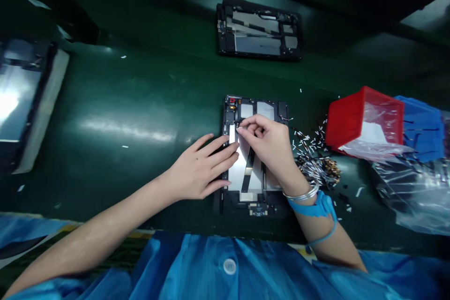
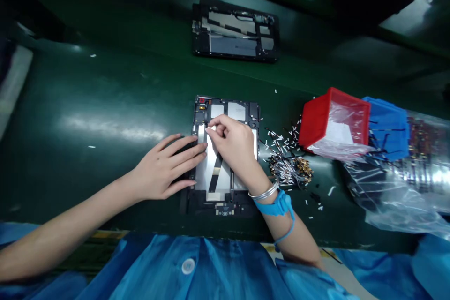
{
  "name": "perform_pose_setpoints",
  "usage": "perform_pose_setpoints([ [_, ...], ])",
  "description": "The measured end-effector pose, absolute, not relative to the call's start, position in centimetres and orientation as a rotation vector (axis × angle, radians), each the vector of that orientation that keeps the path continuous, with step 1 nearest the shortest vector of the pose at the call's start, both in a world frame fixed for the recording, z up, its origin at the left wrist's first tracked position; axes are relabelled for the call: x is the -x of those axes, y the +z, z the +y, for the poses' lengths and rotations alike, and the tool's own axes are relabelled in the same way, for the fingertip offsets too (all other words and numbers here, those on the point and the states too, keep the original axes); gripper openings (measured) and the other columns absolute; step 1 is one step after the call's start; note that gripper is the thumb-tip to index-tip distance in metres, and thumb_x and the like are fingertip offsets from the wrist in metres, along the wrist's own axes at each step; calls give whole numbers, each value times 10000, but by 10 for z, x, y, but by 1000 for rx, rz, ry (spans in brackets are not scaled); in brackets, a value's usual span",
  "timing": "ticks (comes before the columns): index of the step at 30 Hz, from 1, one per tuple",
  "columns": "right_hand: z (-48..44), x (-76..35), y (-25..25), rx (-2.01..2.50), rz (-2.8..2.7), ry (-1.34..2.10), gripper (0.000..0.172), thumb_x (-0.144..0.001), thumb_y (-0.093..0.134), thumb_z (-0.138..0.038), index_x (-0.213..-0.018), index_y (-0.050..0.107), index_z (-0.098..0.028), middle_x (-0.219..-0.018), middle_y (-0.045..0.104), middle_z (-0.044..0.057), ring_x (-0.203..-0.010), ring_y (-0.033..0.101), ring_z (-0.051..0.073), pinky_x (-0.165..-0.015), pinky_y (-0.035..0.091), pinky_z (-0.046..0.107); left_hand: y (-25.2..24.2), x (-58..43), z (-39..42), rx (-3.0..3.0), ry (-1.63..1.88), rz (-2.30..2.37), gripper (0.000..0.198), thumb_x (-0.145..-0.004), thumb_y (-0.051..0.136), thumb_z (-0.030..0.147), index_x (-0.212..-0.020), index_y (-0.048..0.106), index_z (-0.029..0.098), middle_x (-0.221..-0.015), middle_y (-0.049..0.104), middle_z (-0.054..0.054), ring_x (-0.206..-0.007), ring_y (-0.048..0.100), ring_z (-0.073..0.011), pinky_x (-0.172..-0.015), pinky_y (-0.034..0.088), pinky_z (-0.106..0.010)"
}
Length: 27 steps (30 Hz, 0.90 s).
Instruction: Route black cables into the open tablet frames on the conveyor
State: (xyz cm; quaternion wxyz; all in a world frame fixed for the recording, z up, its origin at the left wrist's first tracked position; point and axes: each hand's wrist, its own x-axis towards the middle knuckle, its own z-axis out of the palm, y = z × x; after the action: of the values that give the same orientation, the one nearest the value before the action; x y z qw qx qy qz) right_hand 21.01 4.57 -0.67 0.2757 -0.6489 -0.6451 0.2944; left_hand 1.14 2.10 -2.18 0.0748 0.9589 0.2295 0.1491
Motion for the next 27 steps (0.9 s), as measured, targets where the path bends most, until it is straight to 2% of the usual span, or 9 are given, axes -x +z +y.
perform_pose_setpoints([
  [5,38,-219,11,1749,-1710,531,240,-789,632,-262,-1019,658,-199,-604,557,-54,-538,471,95,-568,372,235,-21,-26,31,-2840,420,829,503,-986,333,420,-1327,504,93,-1403,498,-124,-1305,415,-307,-1068,348,-472],
  [10,-16,-257,31,1805,-1875,181,231,-860,559,-356,-972,680,-194,-614,596,-17,-522,494,108,-548,377,232,-13,-23,20,-2550,643,1006,426,-979,377,308,-1366,456,150,-1436,463,-103,-1367,359,-255,-1088,361,-434],
  [13,-55,-274,18,2012,-1998,-39,433,-913,433,-503,-984,690,-163,-578,618,17,-490,527,143,-481,323,249,-18,-14,-18,-2234,868,1335,407,-978,401,299,-1367,443,193,-1460,426,-105,-1374,352,-245,-1108,344,-451],
  [17,-79,-274,-4,2199,-2066,153,628,-927,310,-596,-1134,654,-112,-534,611,32,-455,554,179,-444,303,266,-30,-20,-76,-1960,768,1431,447,-946,488,362,-1376,447,248,-1479,399,-92,-1386,322,-290,-1127,290,-553],
  [20,-78,-268,-2,2108,-1978,330,715,-913,280,-644,-1176,640,-85,-498,572,18,-449,556,181,-448,342,272,-24,-33,-95,-1558,853,1399,505,-910,549,395,-1386,442,263,-1466,411,-76,-1386,321,-288,-1152,282,-538],
  [22,-74,-268,4,2008,-1882,471,703,-895,315,-662,-1163,652,-106,-493,559,-5,-425,538,158,-449,367,263,-11,-37,-96,-1173,909,1335,504,-888,580,399,-1359,461,264,-1405,476,-82,-1305,437,-291,-1062,434,-493],
  [24,-71,-271,10,1889,-1777,610,649,-892,365,-636,-1172,650,-125,-501,556,-27,-420,530,135,-452,393,245,3,-37,-87,-836,923,1229,567,-853,628,387,-1368,429,257,-1303,552,-100,-1110,589,-284,-812,591,-410],
  [26,-70,-275,13,1766,-1642,674,565,-914,394,-563,-1190,637,-134,-532,576,-34,-447,544,117,-468,423,223,17,-38,-70,-666,943,1152,629,-814,678,340,-1374,408,243,-1196,602,-101,-915,650,-244,-615,608,-325],
  [27,-70,-277,12,1712,-1561,654,517,-929,401,-517,-1194,631,-138,-556,590,-34,-473,557,110,-492,443,212,23,-40,-57,-648,969,1131,643,-789,704,306,-1361,420,230,-1151,616,-95,-856,654,-221,-581,604,-301],
])
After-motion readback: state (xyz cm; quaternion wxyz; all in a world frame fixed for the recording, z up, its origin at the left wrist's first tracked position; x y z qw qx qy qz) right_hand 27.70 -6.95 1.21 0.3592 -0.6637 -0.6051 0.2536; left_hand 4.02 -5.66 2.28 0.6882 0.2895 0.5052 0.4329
